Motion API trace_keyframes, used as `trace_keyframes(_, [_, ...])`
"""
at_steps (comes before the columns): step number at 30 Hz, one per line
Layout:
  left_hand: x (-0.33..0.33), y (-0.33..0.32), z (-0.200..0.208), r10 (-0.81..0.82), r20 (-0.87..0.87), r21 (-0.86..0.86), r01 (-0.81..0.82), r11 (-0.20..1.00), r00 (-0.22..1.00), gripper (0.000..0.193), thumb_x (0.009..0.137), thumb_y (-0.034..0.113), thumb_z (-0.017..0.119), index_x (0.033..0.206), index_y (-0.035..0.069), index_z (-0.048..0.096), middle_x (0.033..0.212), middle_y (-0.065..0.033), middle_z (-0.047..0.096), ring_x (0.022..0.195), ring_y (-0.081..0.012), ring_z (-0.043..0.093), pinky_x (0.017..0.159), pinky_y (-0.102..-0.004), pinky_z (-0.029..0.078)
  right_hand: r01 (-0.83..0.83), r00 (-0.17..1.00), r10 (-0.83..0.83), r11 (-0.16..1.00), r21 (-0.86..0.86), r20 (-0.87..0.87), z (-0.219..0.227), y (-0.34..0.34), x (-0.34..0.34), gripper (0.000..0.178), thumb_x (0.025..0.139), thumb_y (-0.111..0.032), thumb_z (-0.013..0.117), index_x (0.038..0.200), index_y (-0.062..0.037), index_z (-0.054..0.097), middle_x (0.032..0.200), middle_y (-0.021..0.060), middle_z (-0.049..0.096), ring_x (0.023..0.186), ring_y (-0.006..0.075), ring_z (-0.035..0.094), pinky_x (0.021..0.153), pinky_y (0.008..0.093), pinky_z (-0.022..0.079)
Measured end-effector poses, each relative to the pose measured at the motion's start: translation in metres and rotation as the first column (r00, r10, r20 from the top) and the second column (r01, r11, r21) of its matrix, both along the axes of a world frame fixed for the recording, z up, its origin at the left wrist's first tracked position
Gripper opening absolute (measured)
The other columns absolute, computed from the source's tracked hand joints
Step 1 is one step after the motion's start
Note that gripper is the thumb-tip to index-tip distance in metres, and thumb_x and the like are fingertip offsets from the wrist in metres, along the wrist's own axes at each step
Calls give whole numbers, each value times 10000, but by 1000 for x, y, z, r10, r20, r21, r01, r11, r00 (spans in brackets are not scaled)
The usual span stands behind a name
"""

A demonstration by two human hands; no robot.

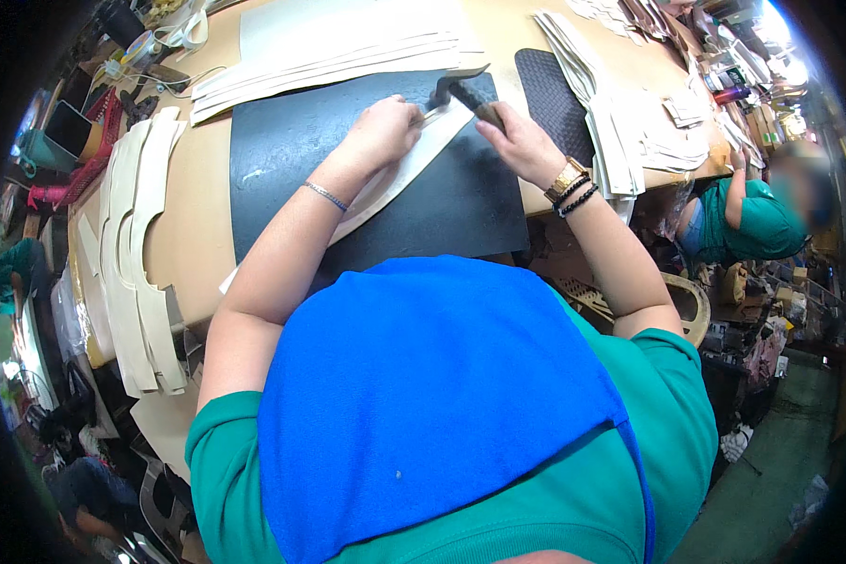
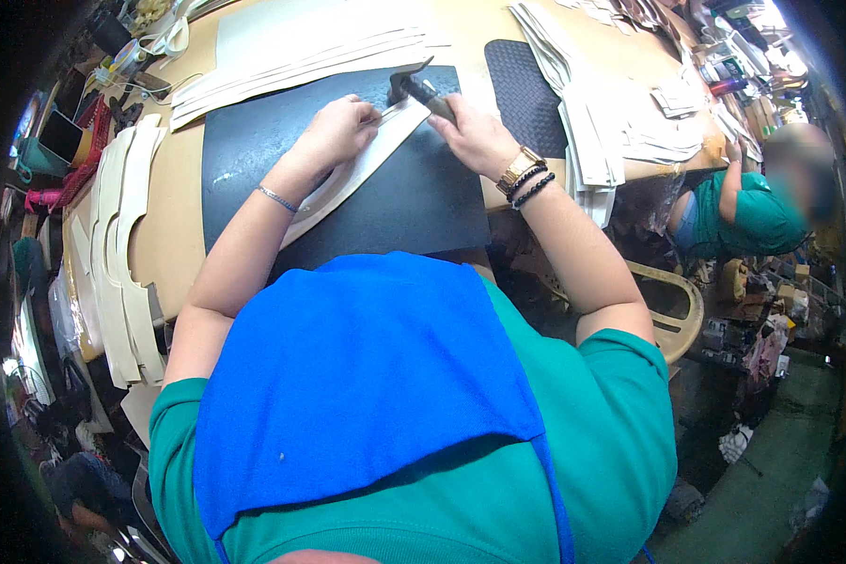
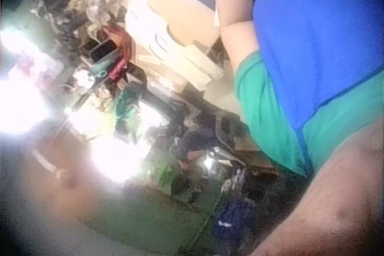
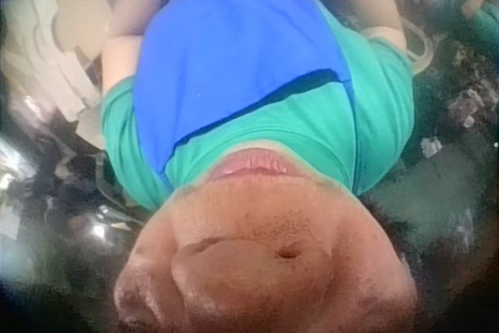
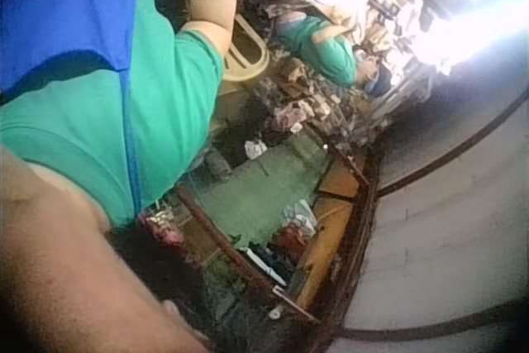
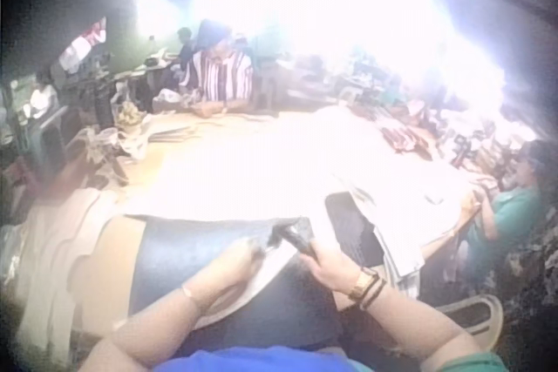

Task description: The person uses a hammer to repeatedly strike a small, curved piece of light-colored material placed on a dark work surface. They hold the material steady with their left hand while hammering with their right hand, occasionally repositioning the piece to work on different sections.

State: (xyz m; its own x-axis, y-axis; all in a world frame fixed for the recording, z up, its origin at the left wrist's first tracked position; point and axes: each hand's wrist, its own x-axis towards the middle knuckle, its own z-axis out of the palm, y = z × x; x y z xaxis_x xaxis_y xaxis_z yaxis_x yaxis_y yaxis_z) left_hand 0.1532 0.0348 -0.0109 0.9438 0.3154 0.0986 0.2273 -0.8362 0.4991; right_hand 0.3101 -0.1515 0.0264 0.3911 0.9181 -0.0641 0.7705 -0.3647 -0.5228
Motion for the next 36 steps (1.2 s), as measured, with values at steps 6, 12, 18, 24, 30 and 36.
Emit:
trace_keyframes(6, [-18, 4, 12, -1, -37, -167, -5, 986, 999, 281, 807, 82, 619, 1069, 10, 692, 992, -191, 661, 933, -324, 659, 854, -387, 524, -47, 999, 46, 996, 82, 10, 4, 2, -7, 390, 987, -354, 508, 1187, -22, 475, 922, 252, 651, 886, 423, 639, 765, 461, 501])
trace_keyframes(12, [-34, 4, 12, -19, -11, -234, 15, 972, 1000, 276, 794, 49, 648, 1060, -14, 683, 990, -205, 679, 913, -303, 676, 833, -374, 533, -54, 999, 54, 999, -7, -6, 12, 5, -21, 392, 989, -366, 492, 1195, -33, 470, 882, 258, 653, 862, 427, 647, 761, 473, 501])
trace_keyframes(18, [-47, -1, 7, -5, 43, -91, 9, 996, 999, 233, 807, 59, 658, 1028, -9, 690, 959, -188, 698, 904, -310, 679, 822, -375, 533, -104, 994, 105, 994, 42, -34, 2, 3, -29, 377, 990, -355, 493, 1188, -36, 458, 851, 257, 651, 842, 448, 641, 738, 485, 498])
trace_keyframes(24, [-55, 1, 14, 75, -65, -184, -86, 979, 995, 174, 850, 122, 662, 976, 9, 703, 944, -169, 698, 883, -318, 678, 818, -385, 530, -144, 985, 155, 981, 131, -74, 8, 5, -39, 376, 989, -361, 503, 1178, -38, 471, 821, 241, 651, 827, 429, 643, 713, 483, 493])
trace_keyframes(30, [-68, -13, 6, 121, 81, 36, -124, 992, 989, 205, 869, 209, 652, 930, 20, 705, 915, -136, 698, 850, -317, 675, 772, -408, 529, -145, 988, 146, 989, 11, -58, 0, 6, -43, 360, 993, -369, 487, 1126, -34, 475, 812, 257, 644, 802, 441, 643, 706, 495, 497])
trace_keyframes(36, [-91, -44, 3, 60, 112, 358, -97, 929, 992, 369, 852, 388, 671, 1057, 81, 674, 1098, -112, 655, 1017, -262, 630, 833, -415, 476, -191, 981, 193, 980, 51, -31, 3, 7, -47, 350, 986, -357, 505, 1145, -47, 476, 865, 265, 649, 843, 460, 634, 722, 501, 497])
